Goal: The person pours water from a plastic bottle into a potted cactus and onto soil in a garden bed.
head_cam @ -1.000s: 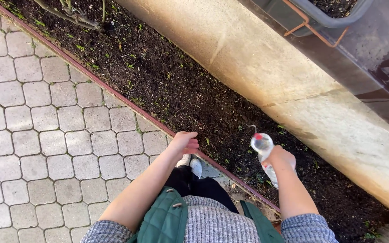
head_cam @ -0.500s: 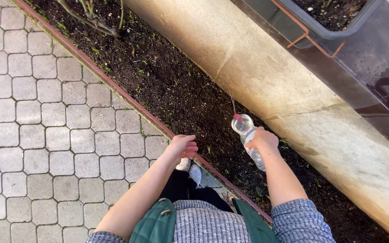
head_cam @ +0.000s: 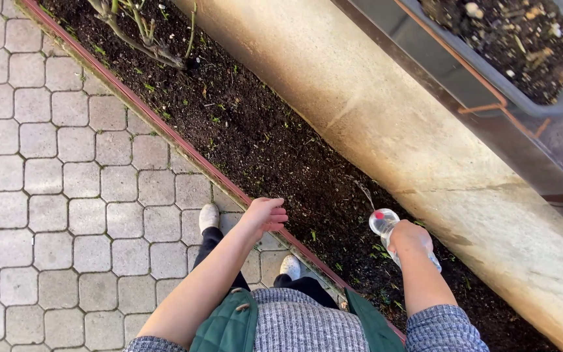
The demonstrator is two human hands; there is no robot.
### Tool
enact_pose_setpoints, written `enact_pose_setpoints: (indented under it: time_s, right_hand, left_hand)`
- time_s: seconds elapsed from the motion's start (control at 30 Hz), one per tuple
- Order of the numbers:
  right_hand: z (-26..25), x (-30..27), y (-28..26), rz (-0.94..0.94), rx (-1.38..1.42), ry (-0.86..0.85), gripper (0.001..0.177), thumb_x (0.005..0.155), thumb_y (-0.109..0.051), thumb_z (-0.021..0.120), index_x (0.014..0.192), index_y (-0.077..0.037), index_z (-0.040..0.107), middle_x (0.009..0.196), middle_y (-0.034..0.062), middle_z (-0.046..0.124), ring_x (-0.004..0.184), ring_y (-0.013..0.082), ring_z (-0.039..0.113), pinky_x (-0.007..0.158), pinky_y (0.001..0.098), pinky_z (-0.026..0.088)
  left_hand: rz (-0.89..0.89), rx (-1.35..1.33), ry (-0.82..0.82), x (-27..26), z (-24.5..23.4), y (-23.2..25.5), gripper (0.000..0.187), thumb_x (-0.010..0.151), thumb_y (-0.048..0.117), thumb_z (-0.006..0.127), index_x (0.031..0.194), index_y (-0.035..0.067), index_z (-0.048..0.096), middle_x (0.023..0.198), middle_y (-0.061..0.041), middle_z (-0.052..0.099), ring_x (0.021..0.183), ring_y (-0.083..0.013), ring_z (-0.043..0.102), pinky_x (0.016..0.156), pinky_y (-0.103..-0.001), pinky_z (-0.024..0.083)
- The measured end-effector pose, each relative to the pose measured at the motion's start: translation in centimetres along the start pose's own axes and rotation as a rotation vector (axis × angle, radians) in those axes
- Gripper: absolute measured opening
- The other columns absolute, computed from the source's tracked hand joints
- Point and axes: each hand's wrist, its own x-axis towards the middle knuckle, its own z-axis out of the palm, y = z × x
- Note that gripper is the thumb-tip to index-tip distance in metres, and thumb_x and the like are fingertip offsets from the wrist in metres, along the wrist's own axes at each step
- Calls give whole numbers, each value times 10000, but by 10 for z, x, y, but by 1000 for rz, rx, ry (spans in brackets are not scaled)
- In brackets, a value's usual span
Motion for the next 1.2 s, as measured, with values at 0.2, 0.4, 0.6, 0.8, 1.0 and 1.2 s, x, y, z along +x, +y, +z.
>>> enact_pose_setpoints:
  time_s: [0.2,0.4,0.6,0.8,1.0,1.2]
  right_hand:
    - [-24,-2,-83,-1,24,-24,593,733,-47,866,1282,87,686,1225,336,725,1188,543,645,838,757,496]
    - [-70,-53,-174,-27,79,-7,642,751,-38,856,1333,111,628,1211,352,715,1182,562,638,863,765,491]
    - [-88,-75,-219,27,55,-55,713,766,-74,876,1389,96,575,1252,334,703,1211,543,627,891,752,492]
    - [-47,-54,-179,75,74,-33,708,677,-61,914,1319,76,649,1177,311,752,1146,529,677,817,756,517]
    - [-30,-64,-137,210,70,-89,605,714,-60,907,1276,64,720,1180,301,781,1159,512,688,836,733,522]
    - [-35,-85,-116,242,32,-115,549,747,-142,920,1241,41,767,1224,256,790,1221,455,684,963,641,521]
  left_hand:
    - [-22,35,9,9,-58,55,721,951,273,711,1460,-126,392,1193,-321,630,1044,-383,725,849,-563,596]
    - [-40,85,17,24,-123,95,727,931,292,728,1435,-129,417,1136,-280,646,974,-348,747,796,-535,617]
    - [-47,122,10,27,-162,134,701,924,304,721,1425,-100,443,1094,-242,673,945,-331,757,808,-528,610]
    - [-61,113,-7,35,-177,144,681,919,319,721,1410,-75,463,1103,-236,683,945,-319,756,796,-519,613]
    - [-62,107,-20,34,-179,146,704,933,312,718,1422,-104,429,1105,-261,683,951,-350,757,817,-536,606]
    - [-53,153,10,19,-176,171,674,969,285,686,1439,-108,405,1122,-268,680,968,-359,754,830,-535,606]
